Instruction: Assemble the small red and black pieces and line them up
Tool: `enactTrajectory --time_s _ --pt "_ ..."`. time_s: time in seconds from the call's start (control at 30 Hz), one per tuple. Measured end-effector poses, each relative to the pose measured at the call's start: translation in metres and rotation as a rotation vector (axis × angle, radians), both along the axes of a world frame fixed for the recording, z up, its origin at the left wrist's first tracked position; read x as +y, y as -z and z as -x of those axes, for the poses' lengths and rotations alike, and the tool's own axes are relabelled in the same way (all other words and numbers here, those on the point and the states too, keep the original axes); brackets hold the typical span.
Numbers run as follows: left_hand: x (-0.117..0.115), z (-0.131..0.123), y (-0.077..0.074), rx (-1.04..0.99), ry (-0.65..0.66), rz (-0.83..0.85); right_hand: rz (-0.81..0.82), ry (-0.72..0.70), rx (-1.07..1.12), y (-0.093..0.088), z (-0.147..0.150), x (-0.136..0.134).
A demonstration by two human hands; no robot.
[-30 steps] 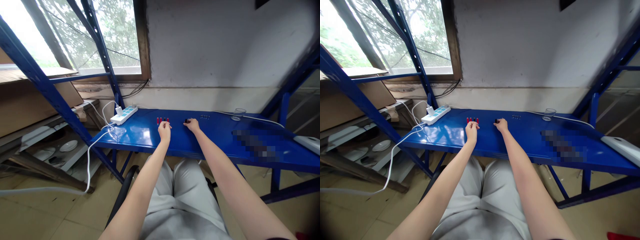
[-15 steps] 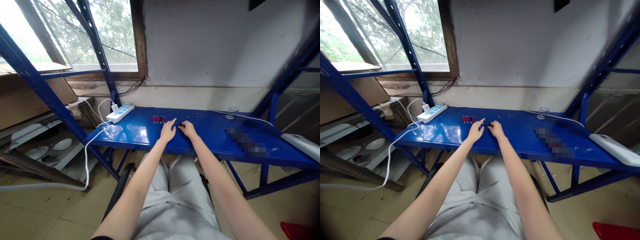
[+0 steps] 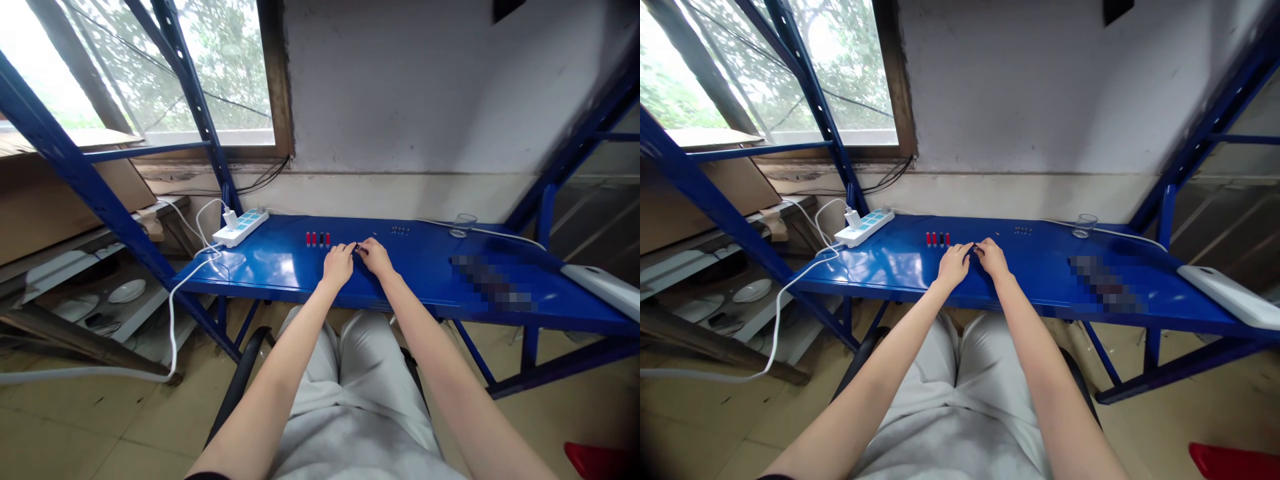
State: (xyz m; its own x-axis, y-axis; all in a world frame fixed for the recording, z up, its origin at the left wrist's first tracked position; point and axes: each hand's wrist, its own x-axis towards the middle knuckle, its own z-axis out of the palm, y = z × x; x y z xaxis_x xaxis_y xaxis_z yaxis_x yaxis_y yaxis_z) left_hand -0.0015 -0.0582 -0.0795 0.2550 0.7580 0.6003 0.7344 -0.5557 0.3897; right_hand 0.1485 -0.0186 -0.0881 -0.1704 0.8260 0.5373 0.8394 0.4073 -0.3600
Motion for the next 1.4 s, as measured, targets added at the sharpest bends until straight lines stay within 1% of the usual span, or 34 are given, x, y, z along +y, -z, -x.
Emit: enactTrajectory --time_s 0.3,0.47,0.7,0.83,0.9,1.03,1.13,1.2,1.27,1.4 --pt "0.003 -0.001 0.001 -0.141 -0.044 -0.030 -0.007 -0.119 -0.030 -0.005 0.005 -0.006" --pt "0.003 0.000 0.001 -0.161 -0.049 0.007 -0.001 -0.143 -0.027 -0.006 0.006 -0.007" --pt "0.002 0.000 0.000 -0.187 -0.071 -0.003 -0.001 -0.182 -0.008 -0.007 0.007 -0.007" --pt "0.001 0.000 -0.001 -0.252 -0.021 0.011 -0.007 -0.198 -0.001 -0.008 0.008 -0.009" --pt "0.002 0.001 -0.001 -0.325 -0.002 0.027 -0.018 -0.203 0.023 -0.008 0.009 -0.009" --pt "0.010 0.006 0.001 -0.580 0.002 0.096 -0.039 -0.195 0.148 -0.005 0.007 -0.005" --pt "0.014 0.010 0.000 -0.754 0.057 0.152 -0.040 -0.139 0.241 -0.001 0.003 0.000" --pt "0.014 0.011 -0.001 -0.783 0.103 0.174 -0.044 -0.107 0.252 0.003 0.000 0.003" --pt "0.012 0.011 -0.002 -0.765 0.138 0.185 -0.048 -0.096 0.233 0.005 -0.001 0.006" --pt "0.011 0.009 -0.002 -0.755 0.159 0.215 -0.052 -0.084 0.206 0.007 -0.002 0.007"
